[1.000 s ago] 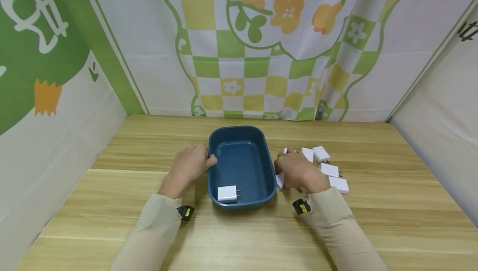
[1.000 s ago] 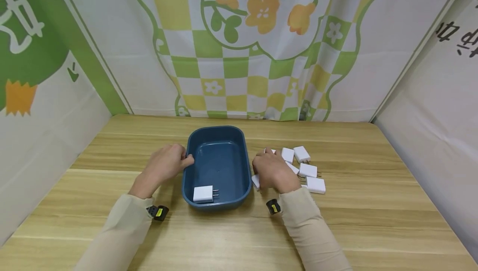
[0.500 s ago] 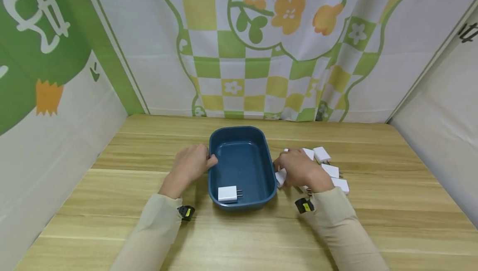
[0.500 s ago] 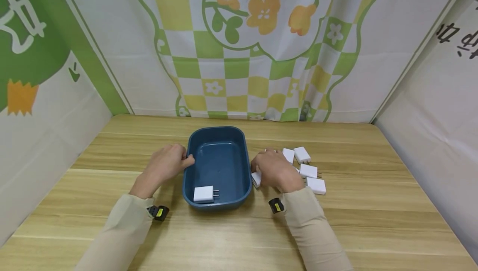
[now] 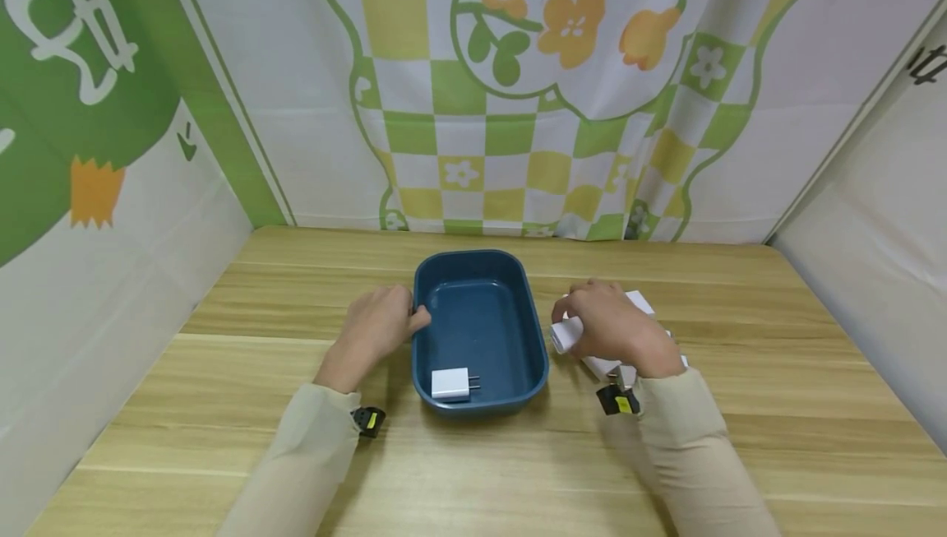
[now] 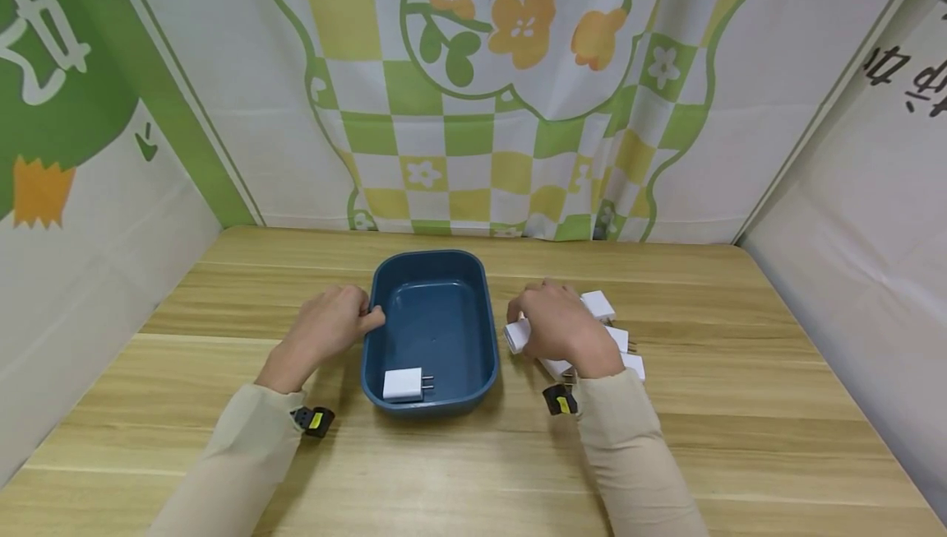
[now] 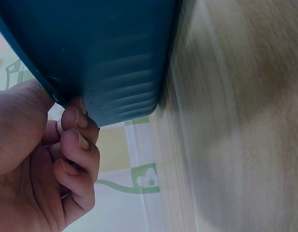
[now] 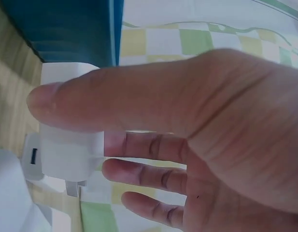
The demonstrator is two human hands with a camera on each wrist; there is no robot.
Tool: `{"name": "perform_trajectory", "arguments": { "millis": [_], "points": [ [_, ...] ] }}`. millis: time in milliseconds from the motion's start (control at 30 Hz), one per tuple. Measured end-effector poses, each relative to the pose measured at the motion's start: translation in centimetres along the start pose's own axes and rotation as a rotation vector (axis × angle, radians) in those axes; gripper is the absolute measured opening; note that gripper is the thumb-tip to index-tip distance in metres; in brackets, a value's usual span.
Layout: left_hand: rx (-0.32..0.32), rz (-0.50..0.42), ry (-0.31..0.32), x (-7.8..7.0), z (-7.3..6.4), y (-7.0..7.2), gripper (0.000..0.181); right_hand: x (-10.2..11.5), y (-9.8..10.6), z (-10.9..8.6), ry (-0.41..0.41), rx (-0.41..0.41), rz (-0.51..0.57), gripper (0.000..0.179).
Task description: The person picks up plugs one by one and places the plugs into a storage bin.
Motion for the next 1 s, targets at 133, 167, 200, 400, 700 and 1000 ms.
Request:
{"name": "perform_trajectory", "arguments": {
  "millis": [133,167,200,400,700,1000],
  "points": [
    [-0.003,-0.002,-0.004,0.0,0.0,0.0,0.042,0.0,0.6,-0.3,-0.023,-0.027,0.013,0.034],
    [-0.004,-0.002,-0.004,0.0,0.0,0.0,0.042,-0.1,0.7,-0.4,-0.032,-0.031,0.018,0.033],
    [-0.003,-0.003,-0.004,0.0,0.0,0.0,0.042,-0.1,0.8,-0.5,-0.040,-0.033,0.018,0.034],
    [-0.004,0.008,0.001,-0.1,0.0,0.0,0.043,0.0,1.3,-0.7,-0.065,-0.049,0.016,0.034],
    [-0.006,0.003,0.005,0.0,0.1,0.0,0.042,0.3,2.0,-0.9,-0.057,-0.085,0.030,0.036],
    [-0.002,0.002,0.010,0.0,0.1,0.0,0.042,1.0,2.3,-0.7,-0.014,-0.157,0.027,0.034]
  ]
}}
Point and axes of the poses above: each hand's wrist, its own z-axis towards the middle knuckle, its own y-axis out of the back of the hand, x = y × z, the point moved 5 cm from there along z, towards the middle knuckle, and after that the axes turned 1 degree about x, right-handed, at the moved point
